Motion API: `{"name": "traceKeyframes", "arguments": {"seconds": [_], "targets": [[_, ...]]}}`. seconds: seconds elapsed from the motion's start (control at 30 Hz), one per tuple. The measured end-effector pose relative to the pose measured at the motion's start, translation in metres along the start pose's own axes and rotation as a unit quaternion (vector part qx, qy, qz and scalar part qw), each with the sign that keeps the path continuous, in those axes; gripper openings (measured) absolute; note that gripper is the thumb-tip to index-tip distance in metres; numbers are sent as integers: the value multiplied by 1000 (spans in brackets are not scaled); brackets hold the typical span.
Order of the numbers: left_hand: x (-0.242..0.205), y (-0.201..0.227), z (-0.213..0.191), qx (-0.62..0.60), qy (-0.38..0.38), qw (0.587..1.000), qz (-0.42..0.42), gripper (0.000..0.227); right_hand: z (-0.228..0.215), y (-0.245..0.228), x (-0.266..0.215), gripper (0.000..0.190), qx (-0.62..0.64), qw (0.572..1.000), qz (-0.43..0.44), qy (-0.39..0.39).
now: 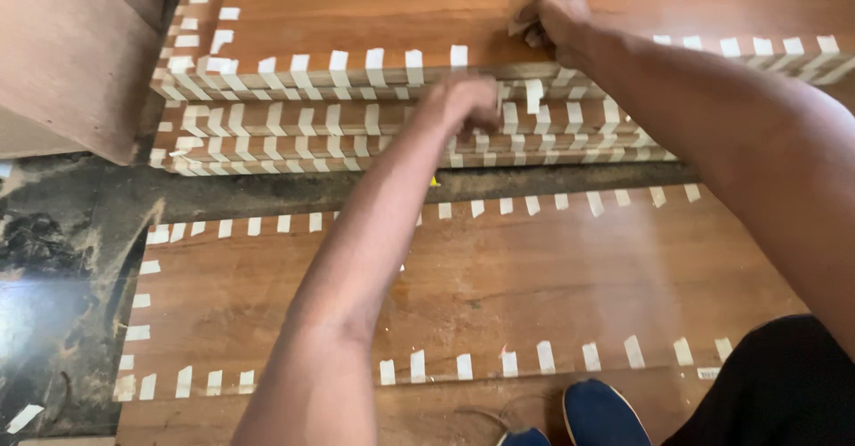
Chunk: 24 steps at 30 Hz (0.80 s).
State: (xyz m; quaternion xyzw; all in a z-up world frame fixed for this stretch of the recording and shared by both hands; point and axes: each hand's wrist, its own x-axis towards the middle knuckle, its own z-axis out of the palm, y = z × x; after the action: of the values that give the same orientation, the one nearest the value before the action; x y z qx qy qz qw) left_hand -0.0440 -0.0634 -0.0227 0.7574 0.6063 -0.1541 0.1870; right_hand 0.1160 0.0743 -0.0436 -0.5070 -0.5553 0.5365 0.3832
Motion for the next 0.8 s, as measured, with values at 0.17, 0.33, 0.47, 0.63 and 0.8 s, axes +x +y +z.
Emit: {"name": "traceKeyframes", "arguments": {"seconds": [0.17, 0.33, 0.47, 0.63, 0.8], "targets": [[-27, 18, 48, 78, -32, 996, 19, 21, 17, -10, -4, 4, -31, 998, -31, -33], [-38, 13, 78, 103, -65, 992, 14, 19, 47, -20, -11, 10, -93, 987, -52, -120], [-39, 0, 68, 80, -41, 996, -17, 19, 54, -30, -19, 7, -143, 965, -114, -191], [-42, -26, 37, -7, 36, 997, -69, 17, 55, -39, -19, 8, -202, 950, -100, -215], [-48, -44, 16, -147, 254, 953, -71, 14, 56, -43, -9, 12, -209, 939, -110, -250]]}}
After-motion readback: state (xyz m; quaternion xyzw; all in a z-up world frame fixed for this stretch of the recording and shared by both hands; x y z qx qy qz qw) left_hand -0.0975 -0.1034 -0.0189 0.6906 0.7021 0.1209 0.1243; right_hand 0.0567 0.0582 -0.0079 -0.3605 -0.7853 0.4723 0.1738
